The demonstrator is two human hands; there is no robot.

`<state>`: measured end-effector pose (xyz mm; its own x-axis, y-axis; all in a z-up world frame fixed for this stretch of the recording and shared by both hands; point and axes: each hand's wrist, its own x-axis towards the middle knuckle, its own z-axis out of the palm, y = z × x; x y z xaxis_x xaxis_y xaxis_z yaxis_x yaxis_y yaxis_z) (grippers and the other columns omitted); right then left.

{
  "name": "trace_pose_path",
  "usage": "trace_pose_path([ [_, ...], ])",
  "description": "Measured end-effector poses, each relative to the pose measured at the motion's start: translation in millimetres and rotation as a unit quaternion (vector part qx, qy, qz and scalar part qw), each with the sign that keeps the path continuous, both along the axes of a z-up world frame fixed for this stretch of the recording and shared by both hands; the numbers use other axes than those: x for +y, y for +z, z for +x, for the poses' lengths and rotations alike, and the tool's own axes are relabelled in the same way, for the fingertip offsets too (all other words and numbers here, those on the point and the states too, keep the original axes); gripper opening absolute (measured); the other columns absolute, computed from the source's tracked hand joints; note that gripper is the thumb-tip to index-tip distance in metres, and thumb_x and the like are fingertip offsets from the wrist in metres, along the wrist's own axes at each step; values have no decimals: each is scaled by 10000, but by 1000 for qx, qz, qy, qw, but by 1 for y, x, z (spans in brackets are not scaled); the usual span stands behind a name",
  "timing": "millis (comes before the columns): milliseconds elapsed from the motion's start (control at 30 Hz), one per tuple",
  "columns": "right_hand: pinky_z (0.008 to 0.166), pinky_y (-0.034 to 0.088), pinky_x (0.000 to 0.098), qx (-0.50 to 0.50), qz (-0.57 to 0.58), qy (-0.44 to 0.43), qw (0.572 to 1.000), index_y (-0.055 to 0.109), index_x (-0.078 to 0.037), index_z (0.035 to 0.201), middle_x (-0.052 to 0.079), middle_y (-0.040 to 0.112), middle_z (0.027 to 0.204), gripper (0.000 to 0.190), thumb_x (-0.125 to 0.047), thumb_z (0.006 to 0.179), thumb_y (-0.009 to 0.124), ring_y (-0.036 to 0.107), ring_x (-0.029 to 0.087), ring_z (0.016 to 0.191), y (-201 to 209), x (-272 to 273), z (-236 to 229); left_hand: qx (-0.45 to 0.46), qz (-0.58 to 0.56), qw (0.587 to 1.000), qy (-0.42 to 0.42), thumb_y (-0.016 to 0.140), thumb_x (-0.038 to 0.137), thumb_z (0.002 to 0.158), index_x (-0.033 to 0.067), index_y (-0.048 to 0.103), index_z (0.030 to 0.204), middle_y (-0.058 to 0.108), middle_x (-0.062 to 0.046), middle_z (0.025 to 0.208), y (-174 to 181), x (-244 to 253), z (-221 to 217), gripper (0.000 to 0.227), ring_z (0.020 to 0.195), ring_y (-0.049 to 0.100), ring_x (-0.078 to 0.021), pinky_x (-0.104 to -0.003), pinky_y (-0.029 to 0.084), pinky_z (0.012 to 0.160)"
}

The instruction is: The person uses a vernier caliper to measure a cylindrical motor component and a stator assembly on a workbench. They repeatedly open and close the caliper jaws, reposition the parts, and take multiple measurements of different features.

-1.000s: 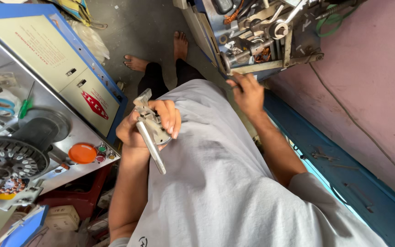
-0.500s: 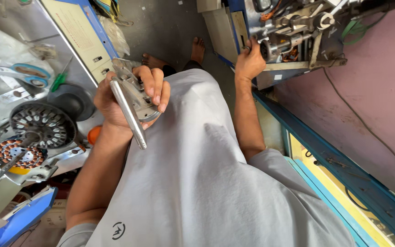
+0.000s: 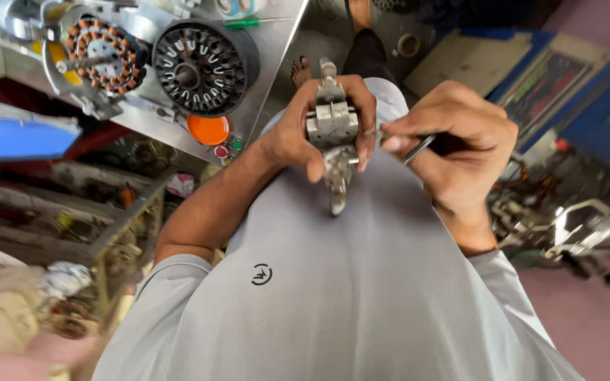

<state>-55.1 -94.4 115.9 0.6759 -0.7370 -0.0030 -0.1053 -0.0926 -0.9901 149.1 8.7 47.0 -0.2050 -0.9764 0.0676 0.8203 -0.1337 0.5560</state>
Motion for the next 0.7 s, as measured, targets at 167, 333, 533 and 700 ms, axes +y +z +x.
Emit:
trace_pose_path([
  [167,628,471,232,-12,16,295,955,758,-32,946,57,711,808,208,46,792,873,644,121,707,15,-66,66,-138,11,979,150,1043,351,688,18,575,1178,660,-52,1000,13,8,2,755,880,660,-103,-244,573,795],
  [333,580,450,236,-23,-44,423,905,753,-18,929,63,671,801,214,38,766,879,624,125,702,9,-100,110,-115,62,944,302,997,294,757,48,585,1161,655,-12,948,16,-1,-18,627,845,619,-55,-213,523,756],
  [533,630,460,286,19,-62,534,843,733,-32,920,51,658,821,191,64,764,788,611,139,700,13,-123,137,-130,121,895,408,859,235,918,49,586,1094,644,6,926,7,-7,-45,374,769,584,-41,-208,474,684],
  [700,588,499,300,-1,-160,591,790,735,-64,933,50,661,831,240,17,721,814,648,176,690,24,-121,153,-135,90,861,481,845,283,928,55,590,1106,632,12,949,-4,-13,-56,385,814,573,-51,-234,468,770],
])
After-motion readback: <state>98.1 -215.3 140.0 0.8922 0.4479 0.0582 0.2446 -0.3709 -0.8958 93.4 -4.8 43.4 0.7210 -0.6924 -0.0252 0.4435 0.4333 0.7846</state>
